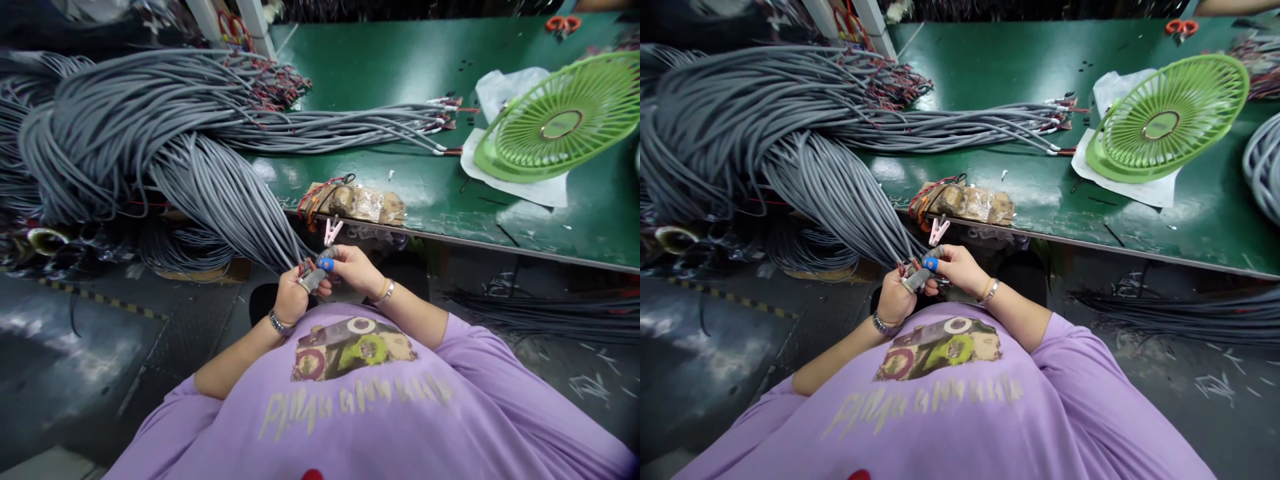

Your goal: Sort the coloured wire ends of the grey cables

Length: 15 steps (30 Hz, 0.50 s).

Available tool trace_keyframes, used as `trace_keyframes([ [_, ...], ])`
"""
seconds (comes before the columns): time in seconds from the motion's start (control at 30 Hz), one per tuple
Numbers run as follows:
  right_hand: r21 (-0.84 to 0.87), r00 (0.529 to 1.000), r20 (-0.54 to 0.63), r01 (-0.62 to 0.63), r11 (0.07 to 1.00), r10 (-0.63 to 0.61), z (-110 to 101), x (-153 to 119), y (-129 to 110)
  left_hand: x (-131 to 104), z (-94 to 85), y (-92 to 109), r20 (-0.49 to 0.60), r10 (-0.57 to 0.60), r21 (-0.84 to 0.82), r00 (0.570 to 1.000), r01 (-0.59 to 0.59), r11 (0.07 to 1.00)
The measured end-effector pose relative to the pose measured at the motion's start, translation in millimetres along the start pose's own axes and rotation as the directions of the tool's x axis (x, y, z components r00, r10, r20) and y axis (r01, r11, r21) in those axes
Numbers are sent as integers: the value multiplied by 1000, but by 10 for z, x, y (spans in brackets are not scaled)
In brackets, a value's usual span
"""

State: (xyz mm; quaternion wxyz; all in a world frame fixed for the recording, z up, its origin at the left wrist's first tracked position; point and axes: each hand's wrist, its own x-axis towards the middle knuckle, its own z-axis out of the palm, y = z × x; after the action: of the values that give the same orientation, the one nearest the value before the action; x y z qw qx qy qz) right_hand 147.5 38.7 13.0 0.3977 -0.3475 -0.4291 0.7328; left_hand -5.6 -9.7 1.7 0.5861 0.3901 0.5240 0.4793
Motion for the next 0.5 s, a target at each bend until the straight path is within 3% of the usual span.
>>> trace_keyframes([
  [0.13,3,998,-62,-18,1000,18,0,8,-6,18,73,18,-83,-30,-104,996,21,994],
  [0.3,29,998,-54,-14,999,16,-70,11,41,20,131,100,-129,-48,-155,990,28,988],
  [0.4,128,998,-15,-64,990,67,-213,74,76,24,138,164,-133,-62,-195,989,35,980],
  [0.5,275,987,-74,-117,954,143,-351,188,80,32,147,233,-112,-59,-219,992,33,975],
])
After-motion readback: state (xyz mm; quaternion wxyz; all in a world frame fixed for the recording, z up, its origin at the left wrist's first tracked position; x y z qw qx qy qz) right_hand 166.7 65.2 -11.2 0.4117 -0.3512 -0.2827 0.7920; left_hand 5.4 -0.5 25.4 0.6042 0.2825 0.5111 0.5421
